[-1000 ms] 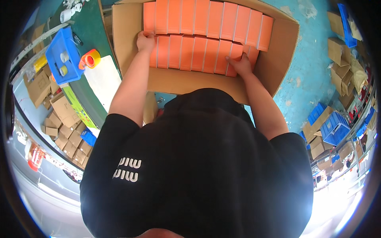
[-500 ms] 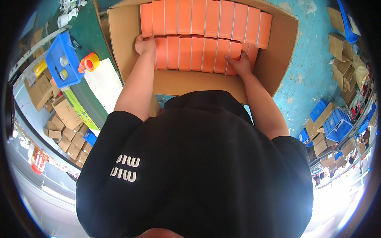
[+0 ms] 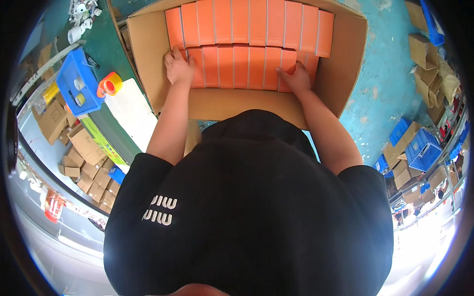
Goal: Packing small rectangular orange boxes into a larger cardboard box and sealing it with tape.
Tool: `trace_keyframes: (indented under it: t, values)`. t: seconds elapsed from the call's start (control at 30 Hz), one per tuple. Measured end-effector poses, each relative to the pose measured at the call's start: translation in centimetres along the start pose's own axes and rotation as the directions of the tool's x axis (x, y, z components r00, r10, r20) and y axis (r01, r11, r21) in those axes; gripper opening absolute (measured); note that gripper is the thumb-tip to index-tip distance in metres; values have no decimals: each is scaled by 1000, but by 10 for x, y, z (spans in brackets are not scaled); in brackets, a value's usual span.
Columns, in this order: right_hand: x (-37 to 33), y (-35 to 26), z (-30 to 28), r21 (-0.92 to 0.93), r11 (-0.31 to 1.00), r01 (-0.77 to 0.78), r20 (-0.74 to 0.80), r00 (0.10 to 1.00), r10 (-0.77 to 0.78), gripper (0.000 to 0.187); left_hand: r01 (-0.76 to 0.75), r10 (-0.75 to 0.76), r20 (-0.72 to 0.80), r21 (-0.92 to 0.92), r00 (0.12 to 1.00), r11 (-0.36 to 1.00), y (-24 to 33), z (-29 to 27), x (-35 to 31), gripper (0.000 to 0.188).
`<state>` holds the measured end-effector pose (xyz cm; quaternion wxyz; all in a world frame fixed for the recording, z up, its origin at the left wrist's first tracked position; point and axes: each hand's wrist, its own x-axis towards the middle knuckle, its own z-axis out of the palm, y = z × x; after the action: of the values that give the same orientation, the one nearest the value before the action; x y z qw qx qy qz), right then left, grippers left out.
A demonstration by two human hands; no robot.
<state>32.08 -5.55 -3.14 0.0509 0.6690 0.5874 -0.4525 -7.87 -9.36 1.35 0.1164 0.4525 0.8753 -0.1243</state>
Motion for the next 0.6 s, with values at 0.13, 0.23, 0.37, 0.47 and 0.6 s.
trace_keyframes:
  t: [0.13, 0.23, 0.37, 0.47, 0.6]
  values:
    - [0, -6, 5, -56, 998, -26, -20, 999, 25, 73, 48, -40, 199, -35, 979, 998, 1, -11, 11, 59]
    - [2, 0, 9, -54, 998, 39, -114, 992, -45, 75, 58, -52, 159, -34, 986, 998, 5, -8, 10, 73]
    - [5, 5, 6, -74, 997, 2, 3, 1000, -2, 88, 119, -113, 53, -138, 992, 983, 8, 10, 15, 82]
    - [5, 6, 14, -135, 991, 1, -8, 1000, -2, 95, 140, -139, 18, -207, 990, 968, -6, 10, 30, 82]
    - [-3, 22, 24, -125, 991, 38, -140, 989, -56, 96, 112, -76, 109, -374, 991, 921, -7, 1, 36, 69]
